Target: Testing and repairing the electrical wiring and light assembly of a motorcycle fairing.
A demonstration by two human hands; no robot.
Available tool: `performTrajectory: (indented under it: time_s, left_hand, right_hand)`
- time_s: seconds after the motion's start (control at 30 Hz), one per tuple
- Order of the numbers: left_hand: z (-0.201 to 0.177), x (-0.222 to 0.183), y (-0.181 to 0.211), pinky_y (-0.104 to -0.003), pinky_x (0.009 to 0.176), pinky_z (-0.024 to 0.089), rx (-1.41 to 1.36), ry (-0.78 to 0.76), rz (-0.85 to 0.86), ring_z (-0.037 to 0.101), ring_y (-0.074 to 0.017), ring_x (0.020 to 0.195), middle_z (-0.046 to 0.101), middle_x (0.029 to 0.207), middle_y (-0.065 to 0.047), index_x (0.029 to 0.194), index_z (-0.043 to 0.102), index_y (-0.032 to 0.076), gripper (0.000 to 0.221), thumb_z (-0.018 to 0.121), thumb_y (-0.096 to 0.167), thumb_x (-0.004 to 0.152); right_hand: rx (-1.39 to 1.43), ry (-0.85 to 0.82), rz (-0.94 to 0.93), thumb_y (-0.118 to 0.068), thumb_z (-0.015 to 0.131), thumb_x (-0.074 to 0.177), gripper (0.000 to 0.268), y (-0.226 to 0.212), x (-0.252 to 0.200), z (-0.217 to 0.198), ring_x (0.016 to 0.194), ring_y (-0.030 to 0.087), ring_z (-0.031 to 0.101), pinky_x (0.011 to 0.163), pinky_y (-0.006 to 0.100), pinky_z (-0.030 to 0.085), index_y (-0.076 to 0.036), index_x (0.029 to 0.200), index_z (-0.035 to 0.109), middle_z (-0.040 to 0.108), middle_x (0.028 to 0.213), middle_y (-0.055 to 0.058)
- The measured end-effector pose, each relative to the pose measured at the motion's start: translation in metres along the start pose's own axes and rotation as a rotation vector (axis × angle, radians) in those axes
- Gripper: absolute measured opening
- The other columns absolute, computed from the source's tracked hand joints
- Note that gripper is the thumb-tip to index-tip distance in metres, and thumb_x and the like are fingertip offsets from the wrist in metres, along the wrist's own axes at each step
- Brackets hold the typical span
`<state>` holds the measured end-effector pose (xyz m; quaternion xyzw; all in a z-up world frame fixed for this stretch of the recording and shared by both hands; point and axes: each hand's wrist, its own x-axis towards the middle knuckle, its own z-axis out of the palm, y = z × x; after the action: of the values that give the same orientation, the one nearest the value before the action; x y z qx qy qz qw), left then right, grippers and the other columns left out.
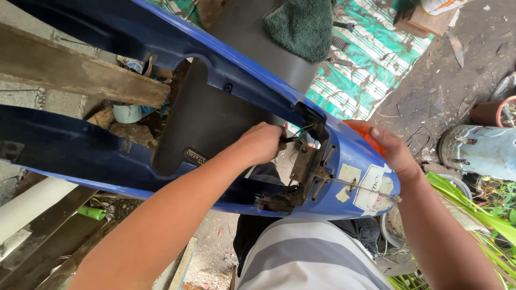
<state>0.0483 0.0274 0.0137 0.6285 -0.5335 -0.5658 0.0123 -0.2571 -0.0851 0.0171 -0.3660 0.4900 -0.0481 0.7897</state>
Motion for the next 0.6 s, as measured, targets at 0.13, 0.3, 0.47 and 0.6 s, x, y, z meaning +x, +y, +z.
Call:
performTrajectory:
  time_s: [0.13, 0.3, 0.47, 0.6]
  left_hand:
    - [-0.027, -0.011, 0.014, -0.060, 0.097, 0.062, -0.036, -0.082, -0.040, 0.074, -0.0511, 0.119, 0.080, 0.119, -0.028, 0.124, 0.079, 0.001, 0.036, 0.064, 0.025, 0.102]
    - [-0.037, -0.014, 0.025, -0.057, 0.104, 0.059, -0.114, -0.135, -0.086, 0.073, -0.0459, 0.126, 0.082, 0.121, -0.022, 0.126, 0.080, 0.007, 0.039, 0.062, 0.030, 0.100]
    - [-0.040, -0.006, 0.024, -0.058, 0.105, 0.057, -0.294, -0.155, -0.110, 0.072, -0.0489, 0.124, 0.081, 0.115, -0.028, 0.117, 0.080, 0.006, 0.046, 0.064, 0.044, 0.097]
    - [-0.036, 0.003, 0.024, -0.056, 0.099, 0.056, -0.284, -0.137, -0.135, 0.073, -0.0473, 0.117, 0.080, 0.107, -0.027, 0.109, 0.078, 0.004, 0.047, 0.062, 0.048, 0.103]
  right_hand:
    - [0.113, -0.039, -0.023, -0.048, 0.058, 0.092, 0.083, 0.030, 0.019, -0.037, 0.117, 0.046, 0.074, 0.097, 0.066, 0.059, 0.000, 0.160, 0.057, 0.074, 0.133, 0.027]
    - [0.195, -0.100, -0.021, -0.046, 0.061, 0.090, 0.082, 0.027, 0.022, -0.030, 0.120, 0.046, 0.074, 0.098, 0.067, 0.059, 0.001, 0.158, 0.059, 0.075, 0.134, 0.027]
    - [0.240, -0.117, 0.001, -0.048, 0.063, 0.087, 0.086, 0.035, 0.029, -0.039, 0.123, 0.047, 0.074, 0.099, 0.068, 0.059, 0.003, 0.156, 0.060, 0.076, 0.135, 0.028]
    - [0.319, -0.244, -0.079, -0.046, 0.060, 0.094, 0.079, 0.053, 0.044, -0.054, 0.119, 0.043, 0.078, 0.103, 0.062, 0.061, 0.006, 0.153, 0.060, 0.079, 0.132, 0.030]
